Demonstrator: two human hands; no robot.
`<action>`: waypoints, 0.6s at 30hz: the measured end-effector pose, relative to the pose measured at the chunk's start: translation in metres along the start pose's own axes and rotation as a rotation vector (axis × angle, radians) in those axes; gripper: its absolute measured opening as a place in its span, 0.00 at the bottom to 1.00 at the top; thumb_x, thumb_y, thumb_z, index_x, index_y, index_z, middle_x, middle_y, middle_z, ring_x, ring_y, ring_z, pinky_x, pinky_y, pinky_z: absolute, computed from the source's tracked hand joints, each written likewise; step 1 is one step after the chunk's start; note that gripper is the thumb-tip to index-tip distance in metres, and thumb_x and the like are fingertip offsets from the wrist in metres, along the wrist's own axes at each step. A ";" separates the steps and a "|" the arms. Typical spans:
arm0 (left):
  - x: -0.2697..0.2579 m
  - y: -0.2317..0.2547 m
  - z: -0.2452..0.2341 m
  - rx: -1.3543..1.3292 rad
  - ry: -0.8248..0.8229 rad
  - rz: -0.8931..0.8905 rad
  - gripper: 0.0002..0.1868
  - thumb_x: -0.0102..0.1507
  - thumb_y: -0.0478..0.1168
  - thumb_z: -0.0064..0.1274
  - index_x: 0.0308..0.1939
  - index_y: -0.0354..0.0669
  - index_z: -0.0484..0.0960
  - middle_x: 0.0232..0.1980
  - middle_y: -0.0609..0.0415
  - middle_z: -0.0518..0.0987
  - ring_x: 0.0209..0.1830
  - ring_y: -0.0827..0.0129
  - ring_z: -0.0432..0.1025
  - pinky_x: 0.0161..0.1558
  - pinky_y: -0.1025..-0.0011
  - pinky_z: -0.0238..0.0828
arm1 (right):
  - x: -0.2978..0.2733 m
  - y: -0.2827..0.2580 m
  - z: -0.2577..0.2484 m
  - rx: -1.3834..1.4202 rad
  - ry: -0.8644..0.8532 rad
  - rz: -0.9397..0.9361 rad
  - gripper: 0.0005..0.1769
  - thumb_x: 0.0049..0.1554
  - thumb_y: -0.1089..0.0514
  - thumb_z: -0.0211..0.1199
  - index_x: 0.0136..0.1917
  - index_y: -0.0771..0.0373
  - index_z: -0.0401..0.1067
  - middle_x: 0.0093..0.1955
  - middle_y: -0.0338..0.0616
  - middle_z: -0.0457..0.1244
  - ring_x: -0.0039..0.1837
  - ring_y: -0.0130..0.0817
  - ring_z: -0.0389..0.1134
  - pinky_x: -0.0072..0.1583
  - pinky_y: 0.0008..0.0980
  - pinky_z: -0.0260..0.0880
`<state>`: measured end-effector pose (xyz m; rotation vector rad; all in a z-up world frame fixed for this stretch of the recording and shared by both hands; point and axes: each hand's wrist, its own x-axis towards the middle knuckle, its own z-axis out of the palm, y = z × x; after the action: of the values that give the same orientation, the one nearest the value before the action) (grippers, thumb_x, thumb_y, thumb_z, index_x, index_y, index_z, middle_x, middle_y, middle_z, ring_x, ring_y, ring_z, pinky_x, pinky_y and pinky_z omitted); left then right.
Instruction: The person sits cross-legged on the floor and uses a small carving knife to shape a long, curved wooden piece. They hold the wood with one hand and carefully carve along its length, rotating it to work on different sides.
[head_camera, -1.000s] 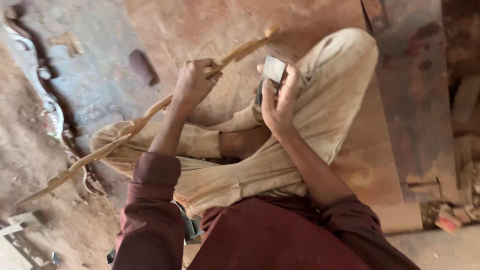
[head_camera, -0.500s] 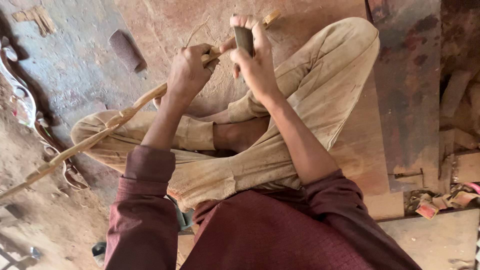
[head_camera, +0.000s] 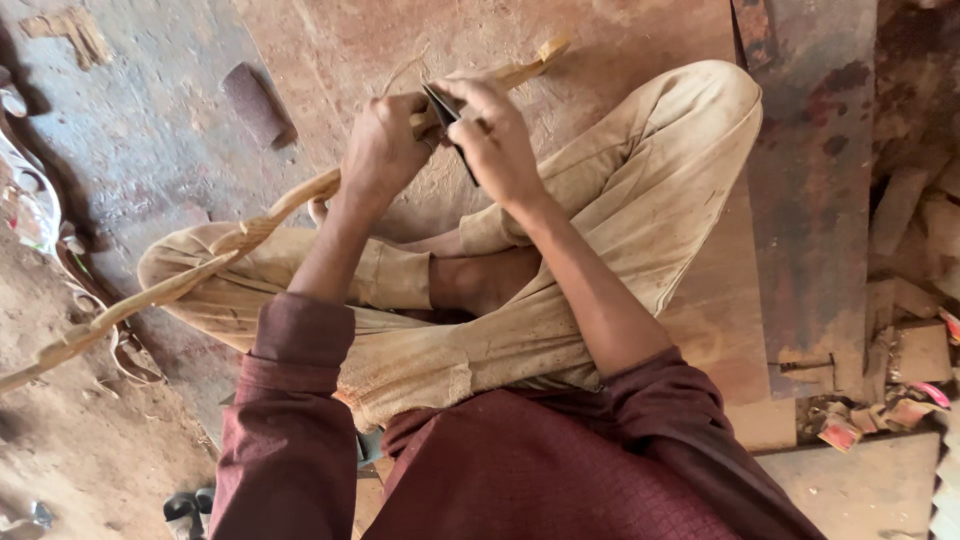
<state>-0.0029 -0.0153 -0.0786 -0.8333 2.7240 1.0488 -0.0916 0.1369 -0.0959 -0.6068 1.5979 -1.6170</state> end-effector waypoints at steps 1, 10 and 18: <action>-0.001 -0.001 0.003 -0.035 -0.017 -0.029 0.10 0.60 0.36 0.61 0.46 0.42 0.86 0.39 0.47 0.86 0.31 0.61 0.83 0.34 0.66 0.82 | -0.008 -0.002 0.004 -0.069 -0.014 0.077 0.28 0.57 0.61 0.54 0.71 0.63 0.66 0.69 0.54 0.62 0.51 0.37 0.71 0.46 0.34 0.79; -0.004 0.000 -0.003 -0.036 0.028 0.051 0.09 0.59 0.35 0.60 0.42 0.40 0.87 0.37 0.40 0.84 0.36 0.50 0.81 0.39 0.56 0.78 | -0.019 -0.024 0.027 -0.361 -0.012 -0.247 0.40 0.62 0.74 0.47 0.85 0.56 0.50 0.85 0.51 0.51 0.83 0.50 0.55 0.78 0.40 0.64; 0.003 -0.024 0.012 0.018 0.130 0.225 0.09 0.56 0.36 0.63 0.41 0.41 0.89 0.35 0.40 0.84 0.32 0.47 0.79 0.35 0.54 0.76 | -0.005 -0.030 0.029 -0.450 -0.002 -0.316 0.38 0.65 0.75 0.45 0.84 0.54 0.53 0.85 0.48 0.52 0.85 0.47 0.56 0.82 0.38 0.62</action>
<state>0.0060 -0.0236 -0.1026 -0.6232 2.9887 1.0407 -0.0719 0.1208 -0.0631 -1.1433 1.9562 -1.4706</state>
